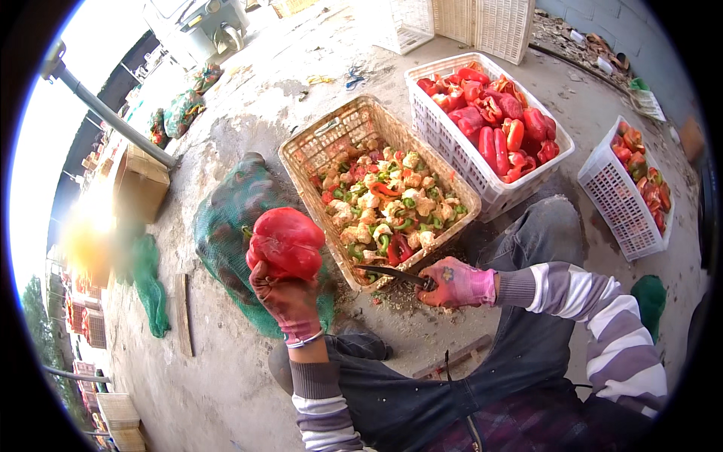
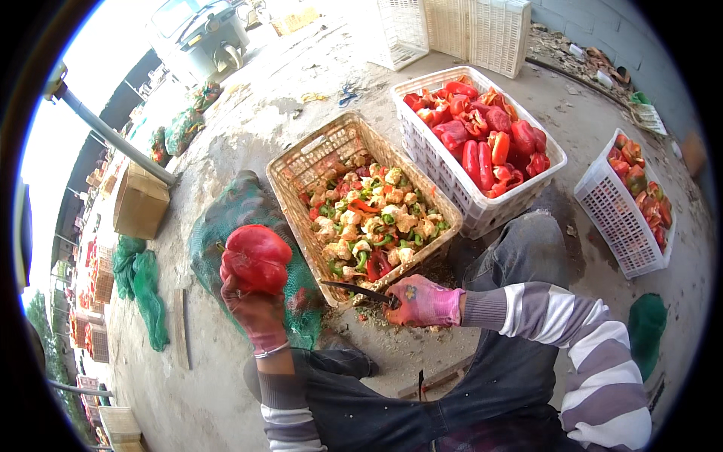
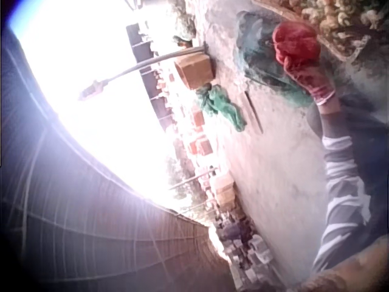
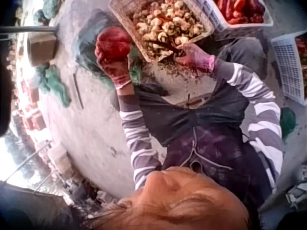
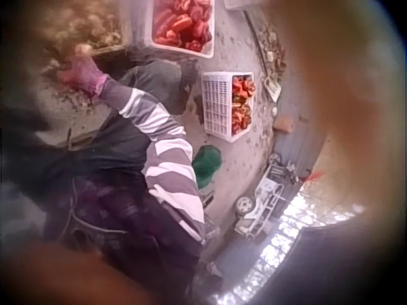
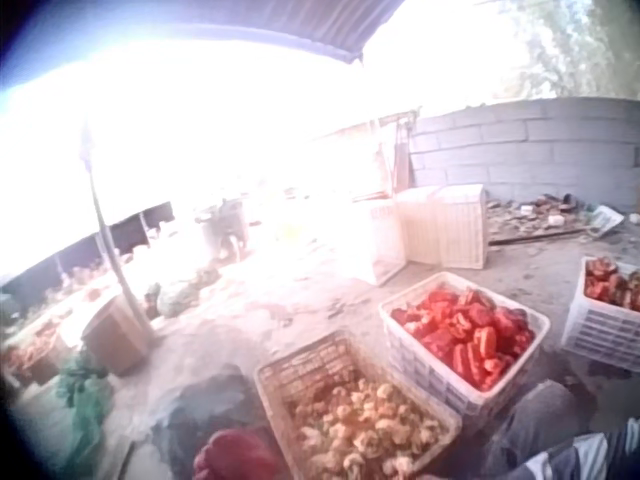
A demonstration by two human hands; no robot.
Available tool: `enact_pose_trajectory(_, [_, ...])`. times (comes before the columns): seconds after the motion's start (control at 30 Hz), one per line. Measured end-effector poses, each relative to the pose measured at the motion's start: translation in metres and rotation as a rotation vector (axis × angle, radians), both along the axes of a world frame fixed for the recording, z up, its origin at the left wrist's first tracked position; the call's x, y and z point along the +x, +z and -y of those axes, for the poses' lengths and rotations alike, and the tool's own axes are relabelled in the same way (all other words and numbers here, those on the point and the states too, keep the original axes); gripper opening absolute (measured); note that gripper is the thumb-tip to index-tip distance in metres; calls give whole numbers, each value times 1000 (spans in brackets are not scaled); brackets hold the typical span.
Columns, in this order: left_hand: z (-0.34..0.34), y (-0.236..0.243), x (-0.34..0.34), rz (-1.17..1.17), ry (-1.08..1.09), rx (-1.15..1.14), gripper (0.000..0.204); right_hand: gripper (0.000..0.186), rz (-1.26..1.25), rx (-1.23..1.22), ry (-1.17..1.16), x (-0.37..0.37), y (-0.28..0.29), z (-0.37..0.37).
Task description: The person sits on the ground and repeatedly cuts red bell peppers with a knife, removing the core and seeds. The cut peppers are placed into a white crate, while the discarded cores and seeds fall into a basket or onto the ground.
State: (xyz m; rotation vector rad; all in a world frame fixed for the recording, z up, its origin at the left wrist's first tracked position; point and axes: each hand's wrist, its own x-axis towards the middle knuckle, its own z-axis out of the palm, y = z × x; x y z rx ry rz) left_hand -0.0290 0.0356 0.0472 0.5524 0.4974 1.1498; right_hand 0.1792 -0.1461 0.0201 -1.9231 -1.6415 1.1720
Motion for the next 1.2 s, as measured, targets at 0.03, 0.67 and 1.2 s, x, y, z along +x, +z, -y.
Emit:
enact_pose_trajectory(0.03, [-1,-5,-6,-3,14,-14,45,29,-366,-155,-249,-1,28,-4])
enact_pose_trajectory(0.67, [57,-5,37,-621,-312,509,77,61,-638,291,-168,24,37,-47])
enact_pose_trajectory(1.2, [58,-17,14,-332,-445,376,75,41,-1080,150,-96,18,34,-42])
